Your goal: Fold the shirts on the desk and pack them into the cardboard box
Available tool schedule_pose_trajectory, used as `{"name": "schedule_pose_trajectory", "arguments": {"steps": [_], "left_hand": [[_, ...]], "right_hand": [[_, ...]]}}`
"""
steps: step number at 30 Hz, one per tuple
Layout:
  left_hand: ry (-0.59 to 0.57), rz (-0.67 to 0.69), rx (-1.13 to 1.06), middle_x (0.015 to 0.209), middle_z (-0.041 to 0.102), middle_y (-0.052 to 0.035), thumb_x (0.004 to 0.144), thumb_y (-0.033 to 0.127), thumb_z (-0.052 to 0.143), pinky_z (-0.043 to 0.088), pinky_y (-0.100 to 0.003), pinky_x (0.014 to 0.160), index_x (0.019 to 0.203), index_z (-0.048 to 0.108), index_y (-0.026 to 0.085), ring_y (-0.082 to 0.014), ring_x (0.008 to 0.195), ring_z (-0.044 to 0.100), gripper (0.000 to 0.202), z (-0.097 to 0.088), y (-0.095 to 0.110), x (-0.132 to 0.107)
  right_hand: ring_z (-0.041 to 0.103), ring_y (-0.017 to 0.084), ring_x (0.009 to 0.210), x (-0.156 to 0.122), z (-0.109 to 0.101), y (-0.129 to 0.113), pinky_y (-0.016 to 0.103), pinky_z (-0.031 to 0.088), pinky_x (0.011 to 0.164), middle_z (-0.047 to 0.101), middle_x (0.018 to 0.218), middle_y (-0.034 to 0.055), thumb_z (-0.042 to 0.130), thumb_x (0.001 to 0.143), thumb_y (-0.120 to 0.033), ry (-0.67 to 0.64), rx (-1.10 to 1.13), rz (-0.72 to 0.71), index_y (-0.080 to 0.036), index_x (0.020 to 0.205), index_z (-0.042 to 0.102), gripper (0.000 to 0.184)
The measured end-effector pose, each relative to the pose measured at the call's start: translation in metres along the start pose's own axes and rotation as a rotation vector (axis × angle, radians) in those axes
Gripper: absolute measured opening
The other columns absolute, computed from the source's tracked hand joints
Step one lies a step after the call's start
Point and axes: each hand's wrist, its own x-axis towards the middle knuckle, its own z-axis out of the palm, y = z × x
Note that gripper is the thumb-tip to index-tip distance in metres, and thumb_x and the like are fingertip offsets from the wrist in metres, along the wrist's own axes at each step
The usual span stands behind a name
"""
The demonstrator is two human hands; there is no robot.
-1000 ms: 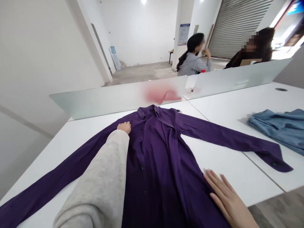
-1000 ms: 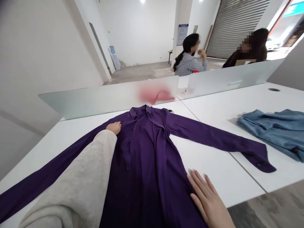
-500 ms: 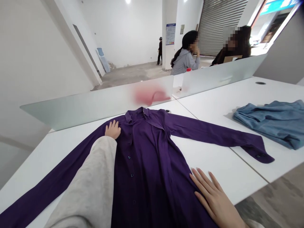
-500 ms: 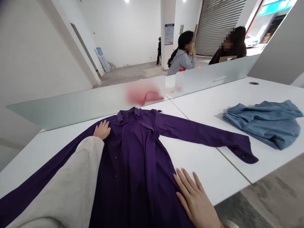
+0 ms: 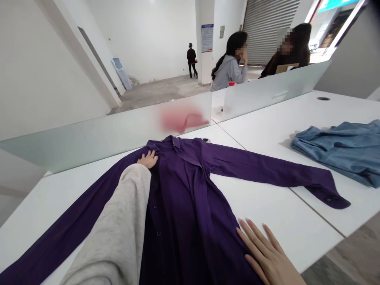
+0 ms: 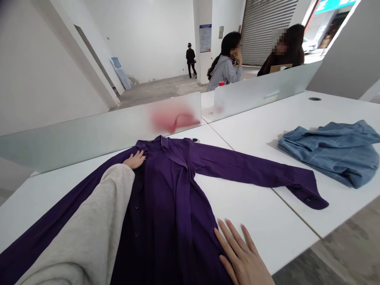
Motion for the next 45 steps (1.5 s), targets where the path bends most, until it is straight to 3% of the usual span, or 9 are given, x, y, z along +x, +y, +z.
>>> {"name": "schedule_pose_trajectory", "arguments": {"steps": [9,14,19,24,27,30,35,40,45], "left_hand": [[0.035,-0.057,-0.013,0.157,0.014,-0.0114,0.092,0.051,0.004,0.029,-0.057,0.108,0.152,0.009,0.013,-0.0371,0.142,0.019,0.071,-0.003,0.004,-0.020],[-0.019,-0.049,0.053,0.152,0.031,-0.0129,0.093,0.051,0.019,0.029,-0.056,0.107,0.145,0.035,0.017,-0.0362,0.139,0.029,0.064,-0.027,-0.006,-0.074],[0.056,0.039,0.146,0.146,0.044,-0.0075,0.090,0.051,0.038,0.016,-0.058,0.112,0.137,0.047,0.022,-0.0320,0.138,0.032,0.056,-0.066,-0.018,-0.196],[0.693,0.168,0.081,0.116,0.066,-0.0020,0.093,0.058,0.026,0.030,-0.053,0.109,0.126,0.052,0.023,-0.0258,0.112,0.059,0.055,-0.078,0.009,-0.370],[0.933,0.253,-0.047,0.094,0.070,0.0000,0.095,0.040,0.041,0.048,-0.035,0.093,0.105,0.060,0.024,-0.0186,0.089,0.066,0.027,-0.040,0.036,-0.437],[1.015,0.316,-0.110,0.077,0.069,0.0003,0.089,0.022,0.055,0.050,-0.026,0.077,0.093,0.061,0.022,-0.0153,0.074,0.065,0.008,0.036,0.055,-0.461],[0.885,0.320,-0.018,0.107,0.070,-0.0078,0.085,0.026,0.057,0.039,-0.033,0.104,0.115,0.061,0.016,-0.0204,0.100,0.064,0.032,0.151,0.065,-0.467],[0.900,0.279,-0.056,0.121,0.066,-0.0073,0.086,0.013,0.046,0.021,-0.034,0.116,0.124,0.058,0.017,-0.0193,0.122,0.054,0.040,0.184,0.063,-0.468],[0.957,0.208,-0.146,0.124,0.064,-0.0073,0.088,0.014,0.041,0.020,-0.039,0.117,0.124,0.059,0.019,-0.0200,0.130,0.046,0.041,0.191,0.060,-0.469]], "right_hand": [[0.034,0.024,0.137,0.016,0.010,-0.002,0.044,0.019,0.115,0.039,0.148,0.0050,0.045,0.093,-0.035,0.030,-0.052,-0.004,-0.023,0.143,0.041,0.052],[0.034,0.026,0.137,0.011,0.011,-0.003,0.049,0.030,0.109,0.037,0.149,0.0066,0.042,0.094,-0.029,0.026,0.042,0.039,-0.022,0.146,0.036,0.052],[0.035,0.023,0.137,0.004,0.013,-0.001,0.049,0.035,0.108,0.046,0.143,0.0066,0.038,0.096,-0.024,0.050,0.258,0.060,-0.020,0.147,0.032,0.051],[0.034,0.025,0.137,-0.003,0.020,0.004,0.054,0.034,0.109,0.049,0.141,0.0079,0.037,0.098,-0.030,0.013,0.420,0.111,-0.022,0.144,0.038,0.047],[0.037,0.024,0.136,-0.002,0.010,0.021,0.052,0.036,0.108,0.047,0.143,0.0082,0.036,0.098,-0.037,-0.092,0.515,0.066,-0.025,0.146,0.034,0.050],[0.041,0.023,0.134,0.024,-0.022,0.047,0.046,0.038,0.108,0.046,0.144,0.0069,0.038,0.097,-0.041,-0.151,0.537,-0.041,-0.027,0.142,0.042,0.047],[0.052,0.024,0.123,0.149,-0.076,0.061,0.040,0.040,0.106,0.059,0.130,0.0063,0.042,0.095,-0.035,-0.184,0.527,-0.206,-0.019,0.126,0.059,0.038],[0.056,0.019,0.113,0.299,-0.049,0.012,0.031,0.038,0.102,0.063,0.121,0.0095,0.036,0.096,-0.023,-0.313,0.458,-0.198,-0.005,0.118,0.060,0.037],[0.048,0.020,0.124,0.340,0.024,-0.059,0.029,0.032,0.106,0.054,0.134,0.0154,0.026,0.100,-0.026,-0.355,0.423,-0.161,0.001,0.130,0.049,0.047]]}}
